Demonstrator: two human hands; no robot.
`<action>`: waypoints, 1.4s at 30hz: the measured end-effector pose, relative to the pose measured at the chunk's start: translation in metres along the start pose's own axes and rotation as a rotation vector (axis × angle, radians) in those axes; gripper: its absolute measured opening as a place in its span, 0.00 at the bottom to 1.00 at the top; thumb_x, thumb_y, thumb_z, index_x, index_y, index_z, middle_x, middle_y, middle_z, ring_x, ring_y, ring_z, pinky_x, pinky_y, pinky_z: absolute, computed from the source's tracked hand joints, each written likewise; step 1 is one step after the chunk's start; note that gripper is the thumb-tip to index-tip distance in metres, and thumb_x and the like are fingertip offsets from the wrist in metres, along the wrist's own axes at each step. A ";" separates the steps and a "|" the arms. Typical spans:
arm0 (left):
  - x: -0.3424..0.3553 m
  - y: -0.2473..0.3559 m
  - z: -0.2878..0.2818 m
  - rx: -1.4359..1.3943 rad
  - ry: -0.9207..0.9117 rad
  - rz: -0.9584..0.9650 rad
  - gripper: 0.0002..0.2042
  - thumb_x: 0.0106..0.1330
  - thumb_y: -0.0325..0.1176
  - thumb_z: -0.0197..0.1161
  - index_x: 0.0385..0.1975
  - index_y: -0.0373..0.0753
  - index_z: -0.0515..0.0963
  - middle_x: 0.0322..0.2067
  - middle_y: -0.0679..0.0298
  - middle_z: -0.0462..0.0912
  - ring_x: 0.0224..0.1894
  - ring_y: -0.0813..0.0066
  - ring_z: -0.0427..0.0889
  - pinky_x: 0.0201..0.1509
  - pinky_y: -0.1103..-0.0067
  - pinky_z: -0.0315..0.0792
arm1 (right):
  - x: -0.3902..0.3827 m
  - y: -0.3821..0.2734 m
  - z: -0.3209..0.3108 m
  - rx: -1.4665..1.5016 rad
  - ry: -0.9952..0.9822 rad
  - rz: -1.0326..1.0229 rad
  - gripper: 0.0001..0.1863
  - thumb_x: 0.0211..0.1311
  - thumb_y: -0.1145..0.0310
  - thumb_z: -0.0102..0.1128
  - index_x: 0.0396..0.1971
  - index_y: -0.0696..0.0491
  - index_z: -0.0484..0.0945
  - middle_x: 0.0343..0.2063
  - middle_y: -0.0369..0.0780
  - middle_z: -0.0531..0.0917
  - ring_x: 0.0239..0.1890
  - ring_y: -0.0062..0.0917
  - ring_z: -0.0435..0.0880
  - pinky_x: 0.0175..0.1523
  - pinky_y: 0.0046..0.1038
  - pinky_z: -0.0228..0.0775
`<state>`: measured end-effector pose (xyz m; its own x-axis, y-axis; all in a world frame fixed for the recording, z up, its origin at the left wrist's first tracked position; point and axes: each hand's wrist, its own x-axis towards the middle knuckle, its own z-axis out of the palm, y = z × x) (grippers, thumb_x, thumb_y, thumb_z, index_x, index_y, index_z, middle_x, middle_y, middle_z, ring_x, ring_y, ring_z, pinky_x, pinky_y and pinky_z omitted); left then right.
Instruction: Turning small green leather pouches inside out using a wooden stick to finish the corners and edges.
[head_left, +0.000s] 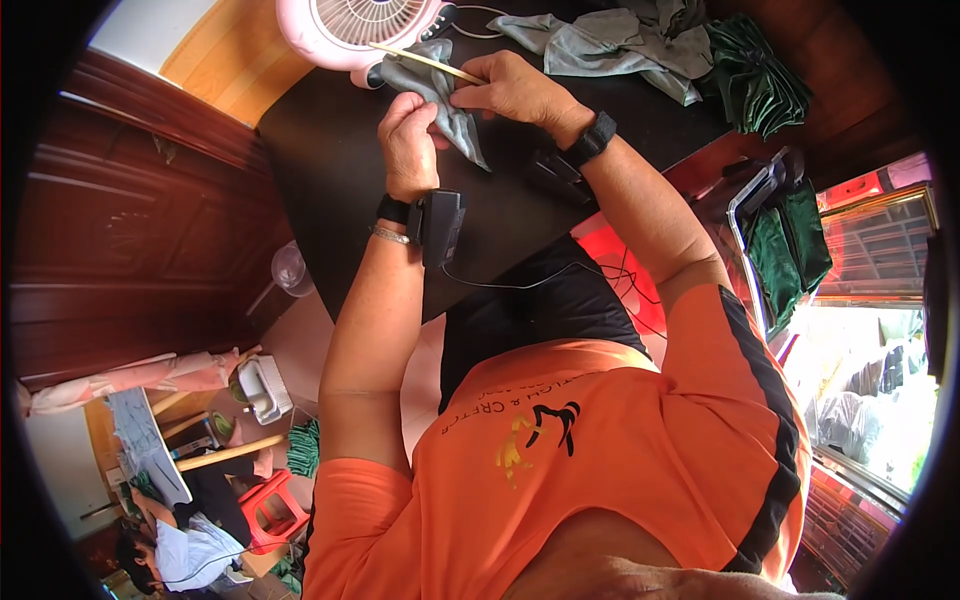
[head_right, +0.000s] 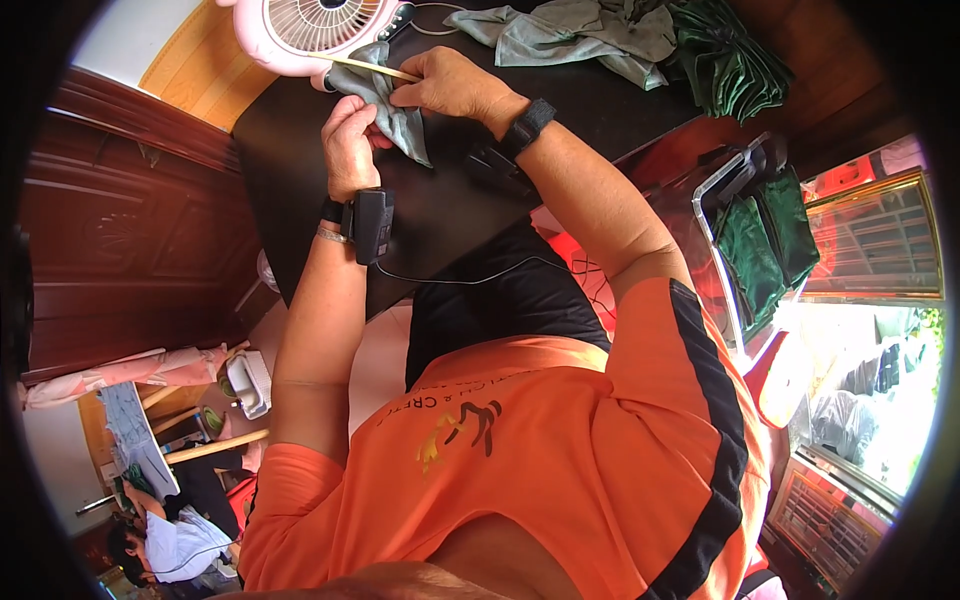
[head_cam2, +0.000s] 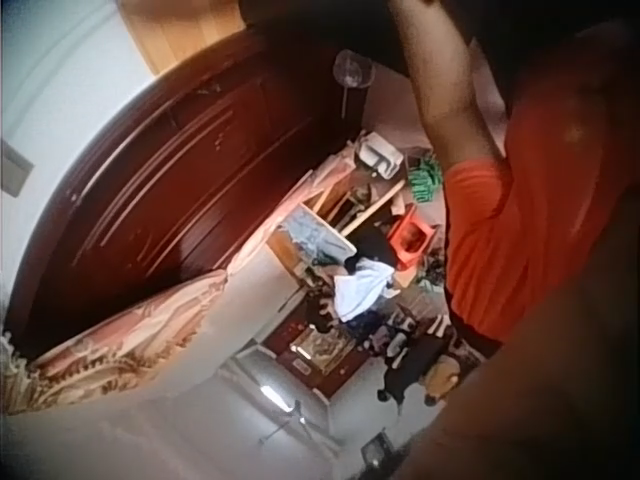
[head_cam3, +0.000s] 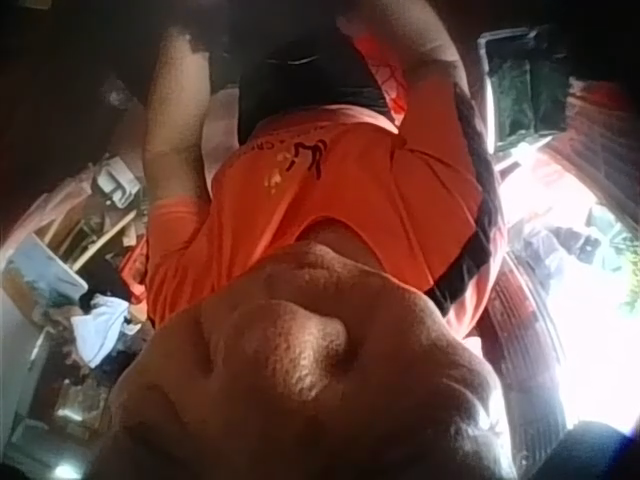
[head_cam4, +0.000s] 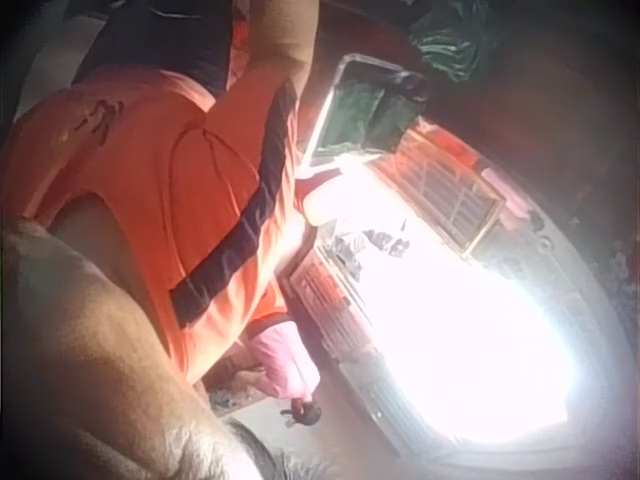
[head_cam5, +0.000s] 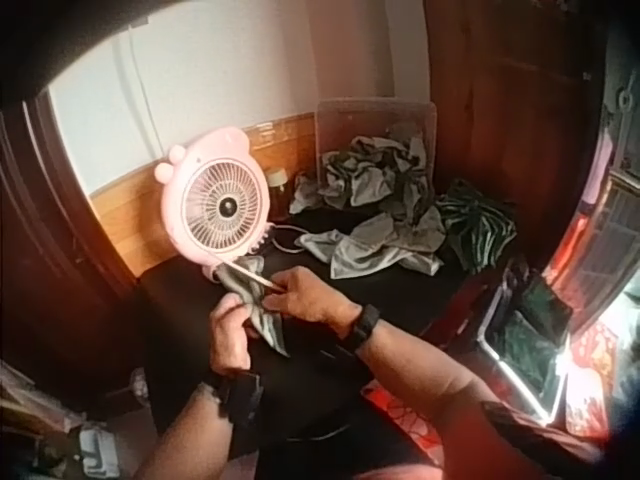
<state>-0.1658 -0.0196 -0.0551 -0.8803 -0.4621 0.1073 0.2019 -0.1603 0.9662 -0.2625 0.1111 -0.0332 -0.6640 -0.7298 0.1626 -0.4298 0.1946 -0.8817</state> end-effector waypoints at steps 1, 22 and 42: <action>0.000 0.000 -0.001 0.001 -0.001 -0.001 0.04 0.58 0.27 0.51 0.27 0.38 0.73 0.21 0.70 0.73 0.20 0.83 0.70 0.20 0.85 0.64 | 0.000 0.000 -0.001 0.099 -0.016 0.003 0.12 0.54 0.62 0.62 0.22 0.55 0.77 0.16 0.30 0.74 0.19 0.13 0.69 0.24 0.17 0.61; -0.008 0.008 0.009 0.235 -0.122 -0.058 0.06 0.58 0.32 0.58 0.27 0.38 0.73 0.25 0.69 0.76 0.25 0.82 0.74 0.27 0.83 0.67 | 0.000 0.004 -0.001 0.326 -0.047 -0.020 0.11 0.59 0.61 0.58 0.23 0.52 0.77 0.17 0.28 0.73 0.18 0.09 0.66 0.23 0.13 0.53; 0.000 -0.004 -0.002 -0.111 -0.122 -0.238 0.07 0.54 0.27 0.49 0.30 0.37 0.73 0.29 0.63 0.78 0.28 0.74 0.77 0.30 0.80 0.72 | -0.003 -0.001 0.003 0.230 -0.201 0.048 0.11 0.55 0.64 0.58 0.24 0.57 0.78 0.18 0.30 0.74 0.18 0.12 0.69 0.26 0.16 0.61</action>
<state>-0.1656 -0.0205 -0.0594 -0.9524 -0.2925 -0.0852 0.0235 -0.3492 0.9368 -0.2582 0.1113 -0.0340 -0.5358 -0.8430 0.0474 -0.2355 0.0953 -0.9672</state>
